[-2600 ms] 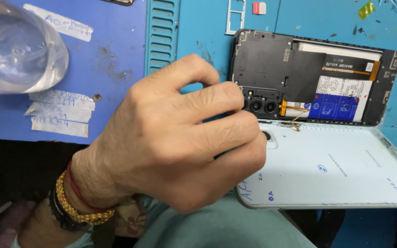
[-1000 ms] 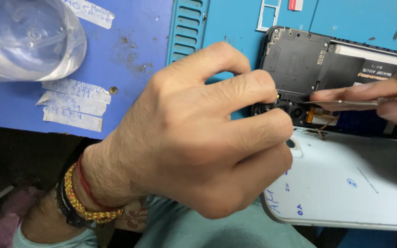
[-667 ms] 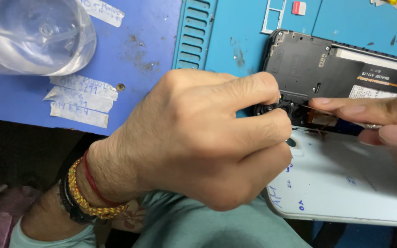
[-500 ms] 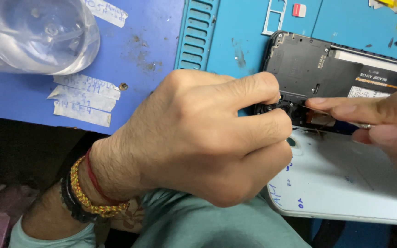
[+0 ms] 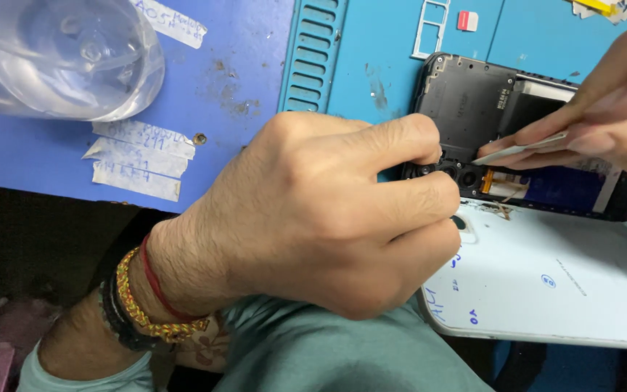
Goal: Disassembling a smartphone by prying off the back cover and accessing internal components
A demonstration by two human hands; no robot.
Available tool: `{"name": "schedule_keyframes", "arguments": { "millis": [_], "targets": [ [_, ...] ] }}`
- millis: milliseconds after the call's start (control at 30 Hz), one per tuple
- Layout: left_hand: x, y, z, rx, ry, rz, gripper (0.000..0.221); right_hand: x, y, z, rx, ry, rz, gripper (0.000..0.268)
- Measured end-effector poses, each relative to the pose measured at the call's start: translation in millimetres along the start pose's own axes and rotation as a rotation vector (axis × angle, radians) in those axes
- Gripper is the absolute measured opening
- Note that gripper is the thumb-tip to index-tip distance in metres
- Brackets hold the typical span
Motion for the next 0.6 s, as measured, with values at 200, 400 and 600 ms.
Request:
{"name": "schedule_keyframes", "arguments": {
  "millis": [200, 400, 600],
  "targets": [
    [1, -1, 1, 0.004, 0.023, 0.034, 0.026, 61, -37, -32, -0.121, 0.042, 0.123, 0.029],
    [0, -1, 1, 0.015, 0.014, 0.027, 0.025, 49, -37, -23, -0.166, -0.003, -0.013, 0.019],
    [0, 0, 0, -0.001, 0.007, 0.031, 0.025, 14, -41, -16, -0.326, -0.26, -0.724, 0.038]
  ]
}}
Point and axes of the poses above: each hand's wrist, its own y-axis away from the middle knuckle, its own z-axis out of the back of the hand, x = y × z, the point moved 6 cm from there along -y, towards the middle knuckle, and after that the axes turned 8 degrees about -y, right-handed, at the moved point
